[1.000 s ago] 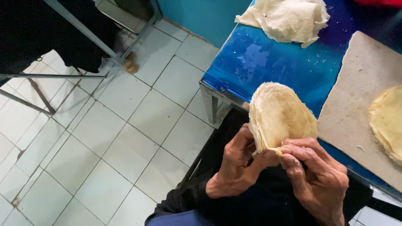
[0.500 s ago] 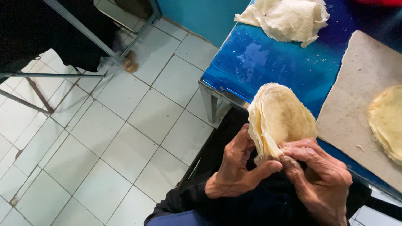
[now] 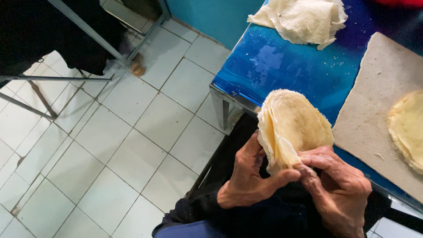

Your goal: The person peels thin, round pastry sheets apart one at a time from a stack, separates each sheet from the pile, and stacks the separated sheets on the table. Near the end, the person holds the stacked sheets steady and trims around the edge with a knife on a cutting board.

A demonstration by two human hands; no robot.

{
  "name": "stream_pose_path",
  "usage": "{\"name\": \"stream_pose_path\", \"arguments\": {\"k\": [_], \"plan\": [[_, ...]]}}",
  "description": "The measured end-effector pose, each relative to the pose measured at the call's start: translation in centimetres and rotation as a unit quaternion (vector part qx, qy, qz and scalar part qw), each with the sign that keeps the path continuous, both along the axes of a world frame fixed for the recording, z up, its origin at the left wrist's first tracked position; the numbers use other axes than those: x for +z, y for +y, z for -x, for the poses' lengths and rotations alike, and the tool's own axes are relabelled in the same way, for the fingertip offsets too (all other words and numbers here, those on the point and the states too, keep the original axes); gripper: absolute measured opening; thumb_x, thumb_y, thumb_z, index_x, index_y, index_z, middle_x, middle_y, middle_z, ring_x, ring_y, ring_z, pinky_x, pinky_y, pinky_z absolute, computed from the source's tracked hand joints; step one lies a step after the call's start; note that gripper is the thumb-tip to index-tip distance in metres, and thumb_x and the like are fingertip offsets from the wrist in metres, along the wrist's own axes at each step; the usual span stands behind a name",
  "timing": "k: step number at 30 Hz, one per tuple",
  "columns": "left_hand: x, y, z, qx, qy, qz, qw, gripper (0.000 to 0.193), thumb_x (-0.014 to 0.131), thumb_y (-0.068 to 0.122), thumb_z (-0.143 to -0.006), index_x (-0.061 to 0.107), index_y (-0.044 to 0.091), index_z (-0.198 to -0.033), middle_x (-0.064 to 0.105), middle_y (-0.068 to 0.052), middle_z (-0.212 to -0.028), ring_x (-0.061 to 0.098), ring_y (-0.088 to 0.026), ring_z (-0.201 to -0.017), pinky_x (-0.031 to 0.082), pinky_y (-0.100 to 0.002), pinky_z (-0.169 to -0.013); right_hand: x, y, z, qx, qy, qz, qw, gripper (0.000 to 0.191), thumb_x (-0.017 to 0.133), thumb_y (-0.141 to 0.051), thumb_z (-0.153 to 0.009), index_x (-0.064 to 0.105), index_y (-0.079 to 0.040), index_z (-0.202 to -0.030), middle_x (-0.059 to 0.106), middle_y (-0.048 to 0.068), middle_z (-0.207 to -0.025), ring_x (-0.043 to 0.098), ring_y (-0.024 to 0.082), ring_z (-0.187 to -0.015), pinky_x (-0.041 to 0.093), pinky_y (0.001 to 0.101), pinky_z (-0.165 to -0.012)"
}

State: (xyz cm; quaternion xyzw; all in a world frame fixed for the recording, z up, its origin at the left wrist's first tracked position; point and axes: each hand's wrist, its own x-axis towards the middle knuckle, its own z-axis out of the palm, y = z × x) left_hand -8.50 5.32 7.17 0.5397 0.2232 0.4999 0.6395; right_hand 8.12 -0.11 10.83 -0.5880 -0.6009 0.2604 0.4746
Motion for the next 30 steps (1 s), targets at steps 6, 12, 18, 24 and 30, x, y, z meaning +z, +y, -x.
{"name": "stream_pose_path", "arguments": {"k": [6,12,18,24,30], "plan": [[-0.4,0.2,0.3,0.024,0.063,-0.067,0.995,0.036,0.068,0.001,-0.103,0.052,-0.004,-0.134,0.064,-0.015,-0.118,0.065,-0.017,-0.105,0.056,-0.031,-0.089,0.6,0.1,0.5,-0.044,0.055,0.038,0.997,0.013,0.068,0.001,-0.090,0.070,0.005,-0.102,0.074,0.014,-0.104,0.070,0.017,-0.086,0.057,0.0259,-0.071],[0.8,0.0,1.0,0.038,0.086,-0.189,0.977,0.038,0.073,0.001,-0.096,0.055,-0.003,-0.129,0.060,-0.017,-0.123,0.063,-0.022,-0.109,0.055,-0.032,-0.089,1.1,-0.5,1.3,-0.057,-0.063,-0.077,0.993,0.015,0.077,-0.001,-0.087,0.067,0.002,-0.097,0.071,0.015,-0.101,0.071,0.018,-0.094,0.055,0.0278,-0.083],[-0.1,-1.0,-0.2,-0.009,-0.067,0.028,0.997,0.053,0.072,0.009,-0.098,0.040,0.002,-0.138,0.049,-0.007,-0.135,0.053,-0.013,-0.122,0.048,-0.030,-0.108,-0.3,-1.0,2.0,-0.078,-0.081,-0.008,0.994,0.019,0.080,0.000,-0.078,0.071,0.002,-0.094,0.077,0.016,-0.098,0.070,0.015,-0.074,0.050,0.0234,-0.059],[-2.3,-1.0,-0.1,0.007,-0.095,0.101,0.990,0.036,0.061,0.011,-0.110,0.043,0.001,-0.140,0.049,-0.010,-0.139,0.051,-0.013,-0.127,0.045,-0.030,-0.114,-1.8,-1.7,1.1,-0.093,0.089,0.009,0.992,0.010,0.068,0.001,-0.097,0.069,0.004,-0.107,0.072,0.016,-0.112,0.069,0.014,-0.095,0.057,0.0243,-0.077],[-2.3,-0.4,-0.7,0.021,-0.090,0.137,0.986,0.056,0.070,0.010,-0.099,0.034,0.005,-0.141,0.047,-0.008,-0.136,0.051,-0.016,-0.127,0.046,-0.035,-0.110,-2.5,-1.2,1.8,-0.085,0.056,-0.012,0.995,0.013,0.068,0.002,-0.095,0.065,0.004,-0.107,0.074,0.015,-0.109,0.069,0.015,-0.088,0.058,0.0264,-0.072]]}}
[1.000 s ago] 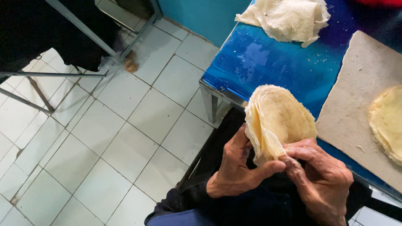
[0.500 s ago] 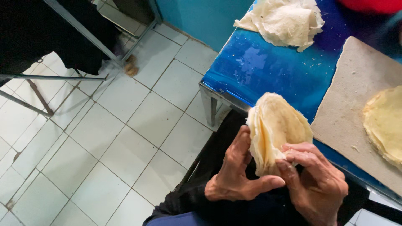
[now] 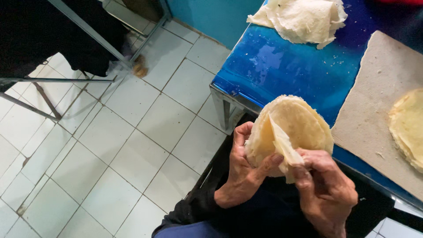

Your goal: The person peels thin, round pastry sheets apart one at a time from a stack, separates each sheet from the pile, and stacks the separated sheets on the table. Near the end, the person holds the stacked sheets steady and trims around the edge with a knife on a cutting board.

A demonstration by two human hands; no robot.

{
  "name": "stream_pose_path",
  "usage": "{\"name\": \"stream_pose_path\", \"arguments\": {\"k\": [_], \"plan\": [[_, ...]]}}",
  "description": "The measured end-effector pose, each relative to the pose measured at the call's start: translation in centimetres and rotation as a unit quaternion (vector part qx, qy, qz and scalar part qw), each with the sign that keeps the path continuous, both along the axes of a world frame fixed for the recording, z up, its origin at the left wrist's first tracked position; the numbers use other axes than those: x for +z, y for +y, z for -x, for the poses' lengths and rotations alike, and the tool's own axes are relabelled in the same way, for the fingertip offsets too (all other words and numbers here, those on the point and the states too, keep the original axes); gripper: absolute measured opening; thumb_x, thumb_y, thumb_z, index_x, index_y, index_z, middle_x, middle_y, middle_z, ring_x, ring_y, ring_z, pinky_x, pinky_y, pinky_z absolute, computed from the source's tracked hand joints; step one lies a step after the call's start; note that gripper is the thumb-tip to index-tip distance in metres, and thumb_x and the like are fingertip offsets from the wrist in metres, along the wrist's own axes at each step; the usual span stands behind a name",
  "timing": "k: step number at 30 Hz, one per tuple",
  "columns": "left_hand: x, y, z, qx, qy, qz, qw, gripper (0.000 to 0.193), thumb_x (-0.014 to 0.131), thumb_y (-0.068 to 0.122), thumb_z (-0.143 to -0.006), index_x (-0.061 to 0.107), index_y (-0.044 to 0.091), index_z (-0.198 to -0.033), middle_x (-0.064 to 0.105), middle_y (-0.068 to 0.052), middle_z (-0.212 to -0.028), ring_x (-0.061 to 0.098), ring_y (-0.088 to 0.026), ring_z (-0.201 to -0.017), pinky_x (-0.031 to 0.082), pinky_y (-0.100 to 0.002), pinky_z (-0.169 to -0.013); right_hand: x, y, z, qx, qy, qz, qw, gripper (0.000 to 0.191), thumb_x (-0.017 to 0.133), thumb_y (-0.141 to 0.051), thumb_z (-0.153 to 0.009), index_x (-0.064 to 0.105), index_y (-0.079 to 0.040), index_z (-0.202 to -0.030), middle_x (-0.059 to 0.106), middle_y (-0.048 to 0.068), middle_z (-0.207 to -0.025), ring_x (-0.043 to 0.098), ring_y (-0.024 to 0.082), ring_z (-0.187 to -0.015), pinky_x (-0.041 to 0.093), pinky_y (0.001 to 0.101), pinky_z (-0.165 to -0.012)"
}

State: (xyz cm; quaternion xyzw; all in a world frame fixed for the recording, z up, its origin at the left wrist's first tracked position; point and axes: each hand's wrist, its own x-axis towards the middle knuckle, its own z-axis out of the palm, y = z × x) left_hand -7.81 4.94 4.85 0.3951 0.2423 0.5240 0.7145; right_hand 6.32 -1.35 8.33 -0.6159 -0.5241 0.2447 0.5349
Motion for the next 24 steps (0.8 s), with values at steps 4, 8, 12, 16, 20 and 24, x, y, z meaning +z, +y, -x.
{"name": "stream_pose_path", "arguments": {"k": [4,8,12,16,20,24], "plan": [[0.2,0.3,0.5,-0.008,-0.067,0.035,0.997,0.067,0.071,0.018,-0.101,0.031,0.002,-0.152,0.048,-0.008,-0.141,0.052,-0.015,-0.133,0.046,-0.032,-0.116,0.4,0.9,0.9,0.032,-0.171,-0.072,0.982,0.024,0.079,0.005,-0.082,0.064,0.001,-0.100,0.073,0.014,-0.100,0.075,0.024,-0.096,0.060,0.0337,-0.085],[-0.3,0.2,1.2,-0.018,-0.002,-0.019,1.000,0.068,0.069,0.016,-0.103,0.028,0.003,-0.156,0.049,-0.007,-0.143,0.051,-0.013,-0.134,0.046,-0.030,-0.115,0.3,1.7,1.4,0.057,-0.204,-0.106,0.971,0.030,0.080,0.009,-0.074,0.066,0.000,-0.099,0.073,0.015,-0.096,0.075,0.028,-0.092,0.060,0.0355,-0.082],[-1.7,0.5,0.7,-0.023,-0.072,0.075,0.994,0.052,0.066,0.015,-0.106,0.043,-0.002,-0.149,0.060,-0.008,-0.133,0.059,-0.012,-0.121,0.051,-0.028,-0.106,-0.4,1.7,1.6,0.035,-0.177,-0.092,0.979,0.025,0.079,0.007,-0.080,0.065,0.000,-0.099,0.073,0.015,-0.098,0.076,0.025,-0.094,0.060,0.0337,-0.083],[-2.4,0.5,0.4,-0.008,-0.036,0.093,0.995,0.037,0.068,0.012,-0.107,0.057,-0.006,-0.138,0.068,-0.008,-0.121,0.064,-0.011,-0.105,0.054,-0.028,-0.093,-0.9,1.2,1.5,-0.024,-0.085,-0.060,0.994,0.018,0.075,0.005,-0.092,0.064,0.002,-0.106,0.073,0.017,-0.107,0.075,0.020,-0.096,0.059,0.0299,-0.081],[-0.4,-0.3,0.7,0.018,0.111,0.046,0.993,0.032,0.065,0.009,-0.106,0.065,-0.004,-0.136,0.070,-0.010,-0.114,0.064,-0.011,-0.099,0.055,-0.027,-0.088,-0.3,0.1,1.6,-0.043,0.056,-0.050,0.996,0.024,0.067,0.000,-0.089,0.061,0.005,-0.112,0.069,0.018,-0.111,0.070,0.019,-0.104,0.059,0.0309,-0.091],[3.0,-2.1,0.9,0.043,0.183,-0.215,0.958,0.025,0.065,0.002,-0.103,0.065,-0.004,-0.127,0.066,-0.018,-0.137,0.068,-0.022,-0.120,0.057,-0.031,-0.101,0.4,-2.0,1.6,-0.064,-0.055,-0.069,0.994,0.047,0.085,-0.002,-0.071,0.065,0.009,-0.112,0.071,0.018,-0.099,0.069,0.019,-0.087,0.057,0.0288,-0.080]]}}
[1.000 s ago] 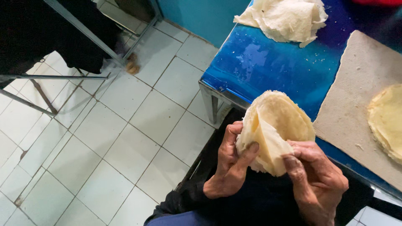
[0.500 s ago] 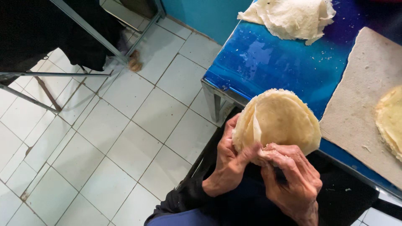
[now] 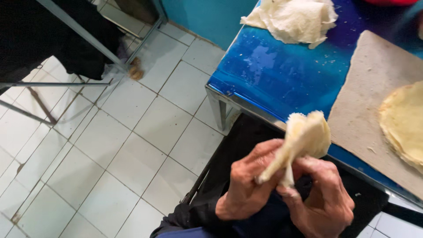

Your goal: The person peels thin, round pastry sheets apart one at a time from a stack, separates each sheet from the pile, and stacks the separated sheets on the table. Near the end, the person holds the stacked sheets steady and trims around the edge with a knife on a cutting board.

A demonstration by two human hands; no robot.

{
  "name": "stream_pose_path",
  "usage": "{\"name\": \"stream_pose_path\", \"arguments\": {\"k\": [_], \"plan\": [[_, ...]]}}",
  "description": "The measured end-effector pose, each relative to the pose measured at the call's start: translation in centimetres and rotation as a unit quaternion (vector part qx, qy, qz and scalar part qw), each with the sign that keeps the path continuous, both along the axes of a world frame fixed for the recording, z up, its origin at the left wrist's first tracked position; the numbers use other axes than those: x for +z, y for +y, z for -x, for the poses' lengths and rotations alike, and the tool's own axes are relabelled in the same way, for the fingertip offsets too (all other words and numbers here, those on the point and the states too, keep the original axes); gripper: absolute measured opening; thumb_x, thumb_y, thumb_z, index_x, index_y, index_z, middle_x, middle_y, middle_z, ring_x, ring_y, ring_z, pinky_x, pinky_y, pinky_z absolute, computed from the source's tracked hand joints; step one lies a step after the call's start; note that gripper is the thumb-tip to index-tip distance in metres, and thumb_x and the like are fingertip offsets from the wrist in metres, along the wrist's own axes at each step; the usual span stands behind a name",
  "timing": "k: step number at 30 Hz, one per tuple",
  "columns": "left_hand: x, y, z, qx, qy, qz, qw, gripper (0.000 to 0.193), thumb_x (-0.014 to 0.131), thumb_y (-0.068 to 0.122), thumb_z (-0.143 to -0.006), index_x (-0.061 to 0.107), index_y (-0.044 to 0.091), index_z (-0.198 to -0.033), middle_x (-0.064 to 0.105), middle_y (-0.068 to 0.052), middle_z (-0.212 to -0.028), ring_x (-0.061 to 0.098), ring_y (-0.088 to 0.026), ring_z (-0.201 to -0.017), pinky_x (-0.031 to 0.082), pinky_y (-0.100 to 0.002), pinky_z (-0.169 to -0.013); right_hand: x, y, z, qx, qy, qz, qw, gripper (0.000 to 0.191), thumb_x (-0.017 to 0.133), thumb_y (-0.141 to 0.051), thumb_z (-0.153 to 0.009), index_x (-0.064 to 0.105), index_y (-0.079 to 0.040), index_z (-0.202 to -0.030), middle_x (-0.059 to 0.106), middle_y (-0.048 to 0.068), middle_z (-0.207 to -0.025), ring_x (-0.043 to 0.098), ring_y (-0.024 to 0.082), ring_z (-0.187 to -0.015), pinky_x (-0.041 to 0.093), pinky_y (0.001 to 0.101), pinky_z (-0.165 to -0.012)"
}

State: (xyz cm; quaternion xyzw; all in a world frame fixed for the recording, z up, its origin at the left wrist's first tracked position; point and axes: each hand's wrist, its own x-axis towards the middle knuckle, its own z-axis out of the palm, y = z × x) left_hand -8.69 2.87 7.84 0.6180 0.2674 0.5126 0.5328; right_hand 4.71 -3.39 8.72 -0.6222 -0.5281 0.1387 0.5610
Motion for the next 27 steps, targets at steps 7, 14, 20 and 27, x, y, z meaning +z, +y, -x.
{"name": "stream_pose_path", "arguments": {"k": [7,14,20,27], "plan": [[0.8,-3.8,0.5,-0.180,-0.096,0.241,0.949,0.034,0.060,0.009,-0.109,0.061,-0.002,-0.142,0.066,-0.010,-0.135,0.062,-0.013,-0.122,0.051,-0.029,-0.108,-0.9,-7.7,-2.3,-0.063,0.294,0.022,0.954,0.020,0.059,0.005,-0.099,0.066,0.014,-0.115,0.071,0.025,-0.108,0.062,0.024,-0.096,0.048,0.0343,-0.094],[-1.1,-7.2,-1.6,-0.232,-0.046,0.357,0.904,0.031,0.063,0.013,-0.111,0.068,-0.004,-0.137,0.069,-0.008,-0.115,0.061,-0.010,-0.102,0.052,-0.024,-0.088,-2.4,-13.7,-5.5,-0.036,0.349,0.076,0.933,0.041,0.064,-0.009,-0.094,0.059,0.010,-0.131,0.069,0.020,-0.122,0.068,0.023,-0.110,0.056,0.0366,-0.098],[-2.9,-8.0,-4.6,-0.203,0.012,0.278,0.939,0.037,0.074,0.014,-0.095,0.067,0.001,-0.128,0.071,-0.004,-0.121,0.065,-0.007,-0.105,0.057,-0.024,-0.089,-4.5,-15.2,-5.6,-0.098,0.173,0.188,0.962,0.032,0.072,-0.012,-0.094,0.065,0.007,-0.119,0.071,0.012,-0.107,0.066,0.012,-0.089,0.056,0.0257,-0.077],[-5.1,-7.9,-5.6,-0.207,0.016,0.387,0.898,0.023,0.072,0.019,-0.103,0.074,-0.001,-0.115,0.074,-0.004,-0.097,0.065,-0.007,-0.087,0.056,-0.023,-0.075,-5.6,-15.2,-8.0,-0.084,0.377,0.130,0.913,0.028,0.069,-0.011,-0.101,0.063,0.008,-0.121,0.073,0.013,-0.103,0.069,0.013,-0.088,0.056,0.0257,-0.080]]}}
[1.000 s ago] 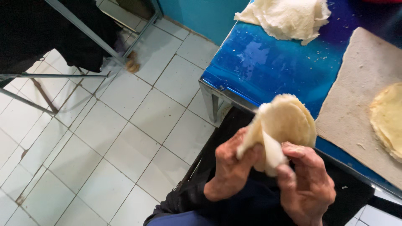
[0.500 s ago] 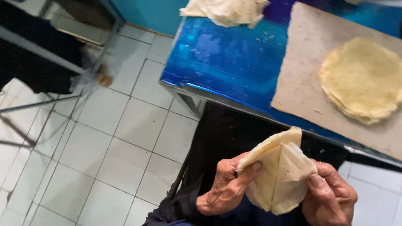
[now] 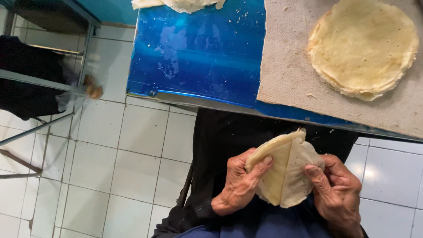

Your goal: The person peels thin, round pastry sheets apart one at a time from a stack, separates each sheet from the pile, and stacks the separated sheets on the table. Near the end, the person holds the stacked sheets steady and trims around the edge with a knife on a cutting board.

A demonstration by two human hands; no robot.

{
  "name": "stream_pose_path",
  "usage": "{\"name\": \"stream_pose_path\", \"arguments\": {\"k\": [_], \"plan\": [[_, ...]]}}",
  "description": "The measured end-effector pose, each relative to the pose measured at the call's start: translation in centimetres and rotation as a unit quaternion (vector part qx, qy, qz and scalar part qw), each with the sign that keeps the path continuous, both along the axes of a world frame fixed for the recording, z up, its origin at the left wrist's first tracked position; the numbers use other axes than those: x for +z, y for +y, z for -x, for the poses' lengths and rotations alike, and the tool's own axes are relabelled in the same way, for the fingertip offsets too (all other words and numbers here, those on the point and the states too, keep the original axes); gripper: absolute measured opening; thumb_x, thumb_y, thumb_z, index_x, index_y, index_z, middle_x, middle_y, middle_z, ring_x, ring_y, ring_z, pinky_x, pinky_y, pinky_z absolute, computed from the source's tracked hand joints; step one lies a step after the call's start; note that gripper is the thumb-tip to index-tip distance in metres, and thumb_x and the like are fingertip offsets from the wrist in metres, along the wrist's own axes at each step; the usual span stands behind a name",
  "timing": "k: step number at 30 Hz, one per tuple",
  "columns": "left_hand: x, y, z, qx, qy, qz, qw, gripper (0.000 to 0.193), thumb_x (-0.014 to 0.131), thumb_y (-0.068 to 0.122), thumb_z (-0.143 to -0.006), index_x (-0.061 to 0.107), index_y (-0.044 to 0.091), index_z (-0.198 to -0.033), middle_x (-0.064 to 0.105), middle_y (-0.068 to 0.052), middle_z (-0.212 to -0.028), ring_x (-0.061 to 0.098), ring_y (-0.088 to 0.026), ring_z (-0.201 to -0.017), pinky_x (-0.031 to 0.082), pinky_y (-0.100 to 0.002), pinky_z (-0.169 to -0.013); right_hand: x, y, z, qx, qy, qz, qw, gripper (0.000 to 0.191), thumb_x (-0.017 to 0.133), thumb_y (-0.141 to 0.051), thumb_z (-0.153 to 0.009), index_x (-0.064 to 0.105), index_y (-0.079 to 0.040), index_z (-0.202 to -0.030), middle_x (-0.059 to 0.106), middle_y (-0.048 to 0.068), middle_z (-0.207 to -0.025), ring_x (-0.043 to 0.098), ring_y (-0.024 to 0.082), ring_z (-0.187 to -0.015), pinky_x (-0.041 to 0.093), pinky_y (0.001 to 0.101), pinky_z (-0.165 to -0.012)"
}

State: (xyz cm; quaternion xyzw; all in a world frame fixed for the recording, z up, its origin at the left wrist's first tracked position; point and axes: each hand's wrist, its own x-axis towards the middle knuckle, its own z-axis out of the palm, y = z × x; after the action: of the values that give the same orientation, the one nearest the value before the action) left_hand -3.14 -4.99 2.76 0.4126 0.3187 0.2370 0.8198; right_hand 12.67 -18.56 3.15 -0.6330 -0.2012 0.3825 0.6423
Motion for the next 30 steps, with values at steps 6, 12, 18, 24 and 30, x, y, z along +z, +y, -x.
{"name": "stream_pose_path", "arguments": {"k": [6,12,18,24,30], "plan": [[1.2,0.3,-0.4,-0.027,-0.038,-0.182,0.982,0.022,0.065,0.020,-0.106,0.069,0.002,-0.118,0.071,-0.001,-0.121,0.067,-0.008,-0.105,0.057,-0.023,-0.089,0.0,0.3,-0.5,0.038,-0.187,0.158,0.969,0.049,0.075,-0.009,-0.082,0.061,0.005,-0.127,0.074,0.013,-0.096,0.071,0.014,-0.085,0.059,0.0277,-0.073],[0.0,1.2,0.1,-0.037,0.012,-0.005,0.999,0.022,0.068,0.018,-0.105,0.071,0.002,-0.119,0.072,-0.004,-0.104,0.065,-0.009,-0.094,0.055,-0.025,-0.082,-1.6,1.3,-1.1,-0.022,0.093,0.006,0.995,0.024,0.065,-0.005,-0.103,0.063,0.008,-0.123,0.072,0.016,-0.111,0.068,0.018,-0.099,0.055,0.0324,-0.089],[-1.1,1.6,1.5,-0.005,-0.056,0.033,0.998,0.022,0.064,0.017,-0.109,0.067,0.001,-0.123,0.070,-0.004,-0.110,0.063,-0.009,-0.100,0.054,-0.026,-0.088,-1.7,1.9,-1.2,0.029,0.092,-0.035,0.995,0.036,0.062,-0.009,-0.097,0.059,0.005,-0.130,0.071,0.014,-0.118,0.067,0.018,-0.108,0.055,0.0328,-0.096],[0.2,2.2,1.8,0.010,-0.101,0.145,0.984,0.029,0.060,0.015,-0.110,0.060,-0.001,-0.134,0.069,-0.010,-0.123,0.066,-0.015,-0.111,0.056,-0.032,-0.096,-1.9,0.6,-1.2,0.008,0.206,0.012,0.979,0.030,0.061,-0.007,-0.097,0.063,0.007,-0.123,0.071,0.020,-0.114,0.070,0.027,-0.102,0.059,0.0441,-0.086],[2.3,3.9,3.7,0.033,-0.157,0.236,0.959,0.042,0.055,0.018,-0.107,0.052,-0.003,-0.143,0.067,-0.016,-0.133,0.067,-0.026,-0.120,0.057,-0.042,-0.101,-2.4,-2.0,-2.5,-0.027,0.169,-0.022,0.985,0.026,0.062,-0.004,-0.099,0.065,0.011,-0.120,0.072,0.022,-0.116,0.070,0.026,-0.106,0.056,0.0402,-0.093]]}}
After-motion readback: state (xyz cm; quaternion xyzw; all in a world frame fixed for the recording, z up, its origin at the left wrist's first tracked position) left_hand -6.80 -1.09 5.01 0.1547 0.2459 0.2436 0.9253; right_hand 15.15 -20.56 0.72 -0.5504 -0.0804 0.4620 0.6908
